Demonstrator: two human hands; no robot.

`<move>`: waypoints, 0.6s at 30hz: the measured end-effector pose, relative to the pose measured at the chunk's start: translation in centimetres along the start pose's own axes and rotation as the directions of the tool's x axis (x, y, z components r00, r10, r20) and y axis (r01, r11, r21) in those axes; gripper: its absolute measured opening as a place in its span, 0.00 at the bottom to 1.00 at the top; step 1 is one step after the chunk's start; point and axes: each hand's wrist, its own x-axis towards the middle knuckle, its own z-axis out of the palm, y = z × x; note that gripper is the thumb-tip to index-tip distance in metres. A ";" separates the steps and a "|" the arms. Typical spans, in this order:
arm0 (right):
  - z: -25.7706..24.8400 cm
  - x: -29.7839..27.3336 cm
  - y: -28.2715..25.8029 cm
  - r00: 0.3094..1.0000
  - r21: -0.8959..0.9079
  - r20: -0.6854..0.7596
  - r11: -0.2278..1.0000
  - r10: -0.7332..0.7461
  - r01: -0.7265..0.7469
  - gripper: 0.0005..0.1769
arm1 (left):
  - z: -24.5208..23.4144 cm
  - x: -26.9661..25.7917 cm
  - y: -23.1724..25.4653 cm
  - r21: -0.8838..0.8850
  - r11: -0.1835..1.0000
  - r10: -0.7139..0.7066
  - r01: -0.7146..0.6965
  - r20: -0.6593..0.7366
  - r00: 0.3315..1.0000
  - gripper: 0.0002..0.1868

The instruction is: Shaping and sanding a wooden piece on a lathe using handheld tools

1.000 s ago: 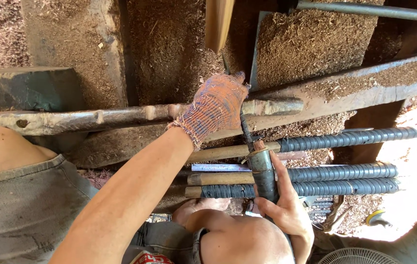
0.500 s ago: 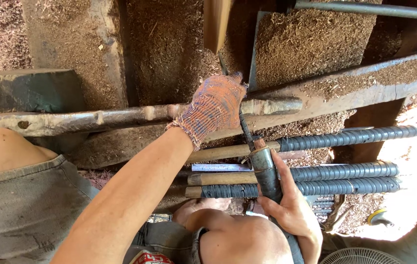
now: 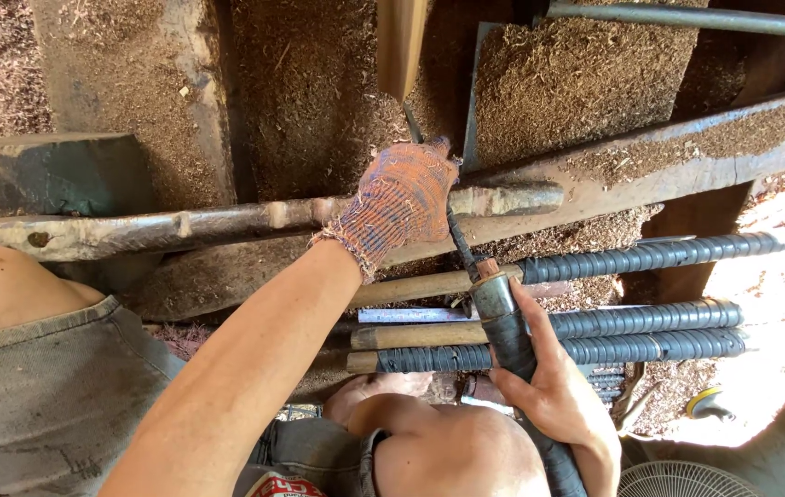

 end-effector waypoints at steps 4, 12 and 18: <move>-0.3 0.1 0.0 0.998 -0.073 -0.003 0.995 -0.061 0.061 0.59 | 0.1 -0.1 0.0 0.017 1.000 -0.007 0.007 0.002 1.000 0.20; -1.3 -0.3 -1.7 0.999 -0.081 0.039 0.997 -0.011 0.015 0.58 | 1.9 0.2 0.1 -0.021 1.000 0.008 -0.013 -0.220 0.975 0.09; -1.7 -3.8 -2.0 0.990 -0.151 -0.020 0.978 0.140 -0.141 0.58 | 0.4 -0.7 0.7 -0.025 0.998 0.053 -0.058 -0.159 0.986 0.25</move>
